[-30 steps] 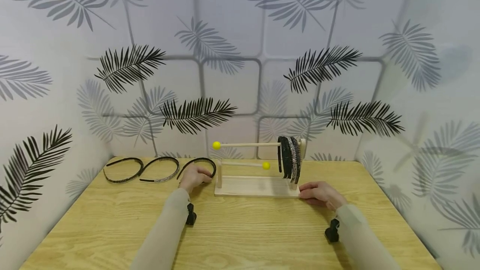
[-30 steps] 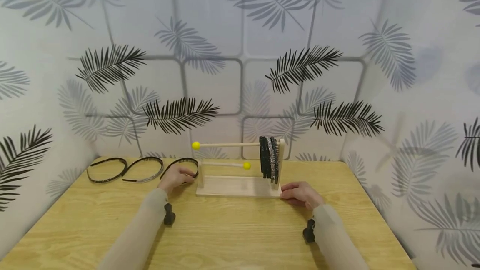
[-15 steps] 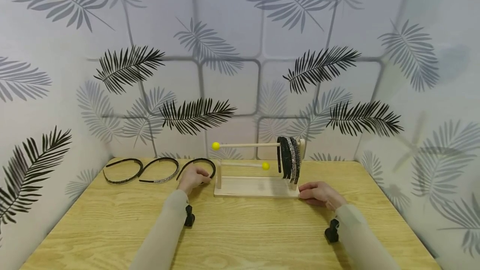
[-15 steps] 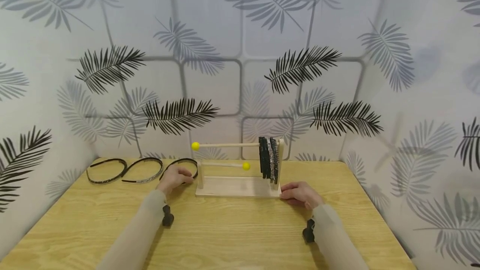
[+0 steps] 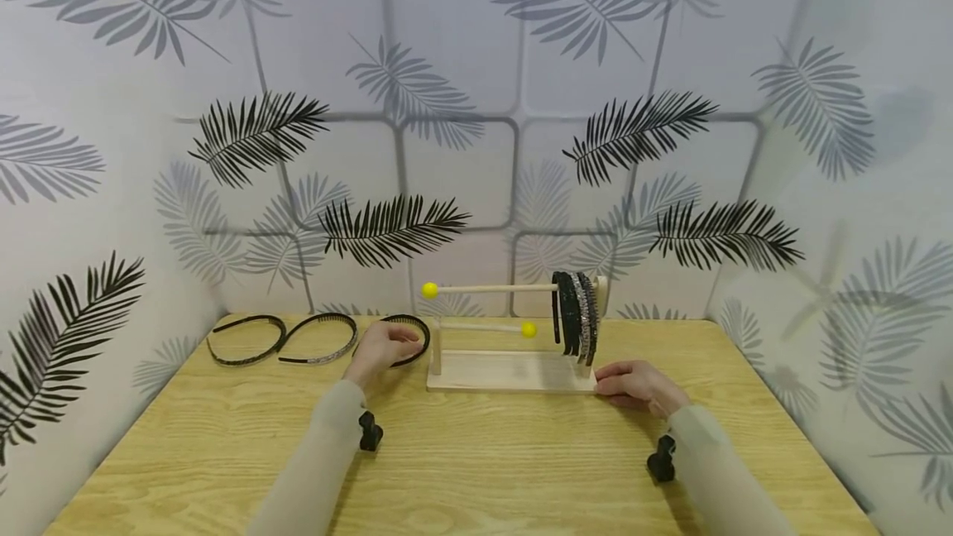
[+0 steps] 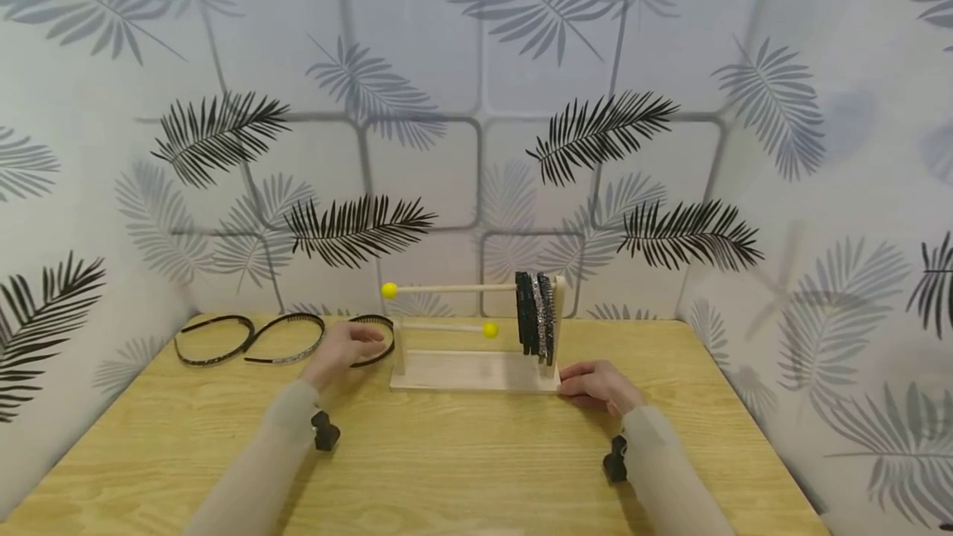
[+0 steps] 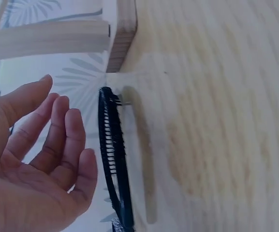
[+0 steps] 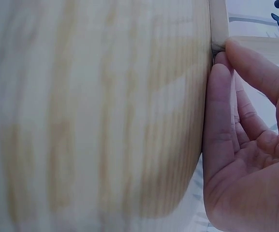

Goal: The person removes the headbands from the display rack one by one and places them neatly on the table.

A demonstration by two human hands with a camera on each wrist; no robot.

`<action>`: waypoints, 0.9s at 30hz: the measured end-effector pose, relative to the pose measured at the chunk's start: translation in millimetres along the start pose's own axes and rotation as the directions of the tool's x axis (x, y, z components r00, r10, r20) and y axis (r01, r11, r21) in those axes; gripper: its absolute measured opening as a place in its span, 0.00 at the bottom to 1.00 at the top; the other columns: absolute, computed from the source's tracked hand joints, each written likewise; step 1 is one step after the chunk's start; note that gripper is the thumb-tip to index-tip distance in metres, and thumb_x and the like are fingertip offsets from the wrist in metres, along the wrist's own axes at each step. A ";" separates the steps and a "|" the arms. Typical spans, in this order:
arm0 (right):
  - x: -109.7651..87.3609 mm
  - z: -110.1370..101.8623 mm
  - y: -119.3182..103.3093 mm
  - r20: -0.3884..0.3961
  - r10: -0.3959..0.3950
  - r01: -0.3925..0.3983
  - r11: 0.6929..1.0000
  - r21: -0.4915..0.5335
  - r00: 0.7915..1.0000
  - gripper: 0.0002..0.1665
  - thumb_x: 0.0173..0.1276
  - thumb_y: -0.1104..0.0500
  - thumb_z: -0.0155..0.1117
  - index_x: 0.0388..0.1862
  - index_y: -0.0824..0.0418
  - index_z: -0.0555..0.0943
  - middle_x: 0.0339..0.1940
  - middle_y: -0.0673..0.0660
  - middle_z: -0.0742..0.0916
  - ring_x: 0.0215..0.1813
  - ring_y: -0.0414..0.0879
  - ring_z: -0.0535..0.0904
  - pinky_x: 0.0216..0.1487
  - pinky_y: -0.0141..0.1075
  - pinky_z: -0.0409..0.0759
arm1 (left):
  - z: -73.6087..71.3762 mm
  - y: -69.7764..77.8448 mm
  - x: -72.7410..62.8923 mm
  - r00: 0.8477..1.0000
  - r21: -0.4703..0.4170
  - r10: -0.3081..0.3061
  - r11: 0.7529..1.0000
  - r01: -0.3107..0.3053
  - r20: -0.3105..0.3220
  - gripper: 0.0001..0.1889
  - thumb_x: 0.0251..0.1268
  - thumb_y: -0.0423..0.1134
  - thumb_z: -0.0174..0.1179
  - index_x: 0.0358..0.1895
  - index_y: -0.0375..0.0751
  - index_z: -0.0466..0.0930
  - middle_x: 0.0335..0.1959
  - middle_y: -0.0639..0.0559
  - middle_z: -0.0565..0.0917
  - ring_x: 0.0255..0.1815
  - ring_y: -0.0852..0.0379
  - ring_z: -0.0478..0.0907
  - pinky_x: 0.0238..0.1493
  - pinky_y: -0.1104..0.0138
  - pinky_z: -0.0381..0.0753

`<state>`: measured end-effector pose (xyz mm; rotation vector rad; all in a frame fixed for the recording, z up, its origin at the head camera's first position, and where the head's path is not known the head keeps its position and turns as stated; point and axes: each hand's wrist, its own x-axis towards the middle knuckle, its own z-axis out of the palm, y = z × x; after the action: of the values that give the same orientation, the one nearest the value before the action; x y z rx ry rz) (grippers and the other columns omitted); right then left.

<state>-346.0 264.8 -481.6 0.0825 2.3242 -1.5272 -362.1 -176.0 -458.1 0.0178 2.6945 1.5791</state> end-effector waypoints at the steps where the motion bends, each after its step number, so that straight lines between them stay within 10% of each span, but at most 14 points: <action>1: 0.1 -0.1 0.4 0.002 -0.001 0.001 1.000 0.000 1.000 0.27 0.65 0.61 0.69 0.62 0.70 0.76 0.48 0.57 0.86 0.42 0.40 0.84 0.47 0.37 0.84 | -0.1 1.6 -1.8 1.000 -0.017 -0.008 1.000 0.008 0.002 0.11 0.65 0.38 0.66 0.47 0.37 0.85 0.45 0.43 0.85 0.45 0.49 0.81 0.48 0.55 0.81; 14: -1.7 -0.8 -0.8 -0.001 0.005 -0.005 1.000 -0.002 1.000 0.28 0.65 0.62 0.69 0.62 0.70 0.75 0.48 0.57 0.87 0.42 0.40 0.85 0.47 0.37 0.84 | 4.3 23.2 -22.9 0.994 -0.141 -0.006 0.990 0.021 0.110 0.11 0.67 0.39 0.64 0.46 0.35 0.83 0.38 0.40 0.86 0.35 0.51 0.85 0.47 0.53 0.83; 27: -1.9 -0.6 0.7 0.003 -0.008 0.008 1.000 -0.004 1.000 0.28 0.65 0.61 0.69 0.62 0.70 0.76 0.47 0.56 0.87 0.41 0.39 0.84 0.46 0.36 0.84 | 17.5 34.0 -30.6 0.996 -0.190 0.036 0.982 -0.020 0.081 0.09 0.67 0.40 0.64 0.36 0.37 0.87 0.35 0.39 0.86 0.33 0.50 0.84 0.44 0.51 0.84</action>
<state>-344.2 266.0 -481.4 0.0697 2.3285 -1.5250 -331.1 -144.6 -436.7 0.1170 2.4821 1.7923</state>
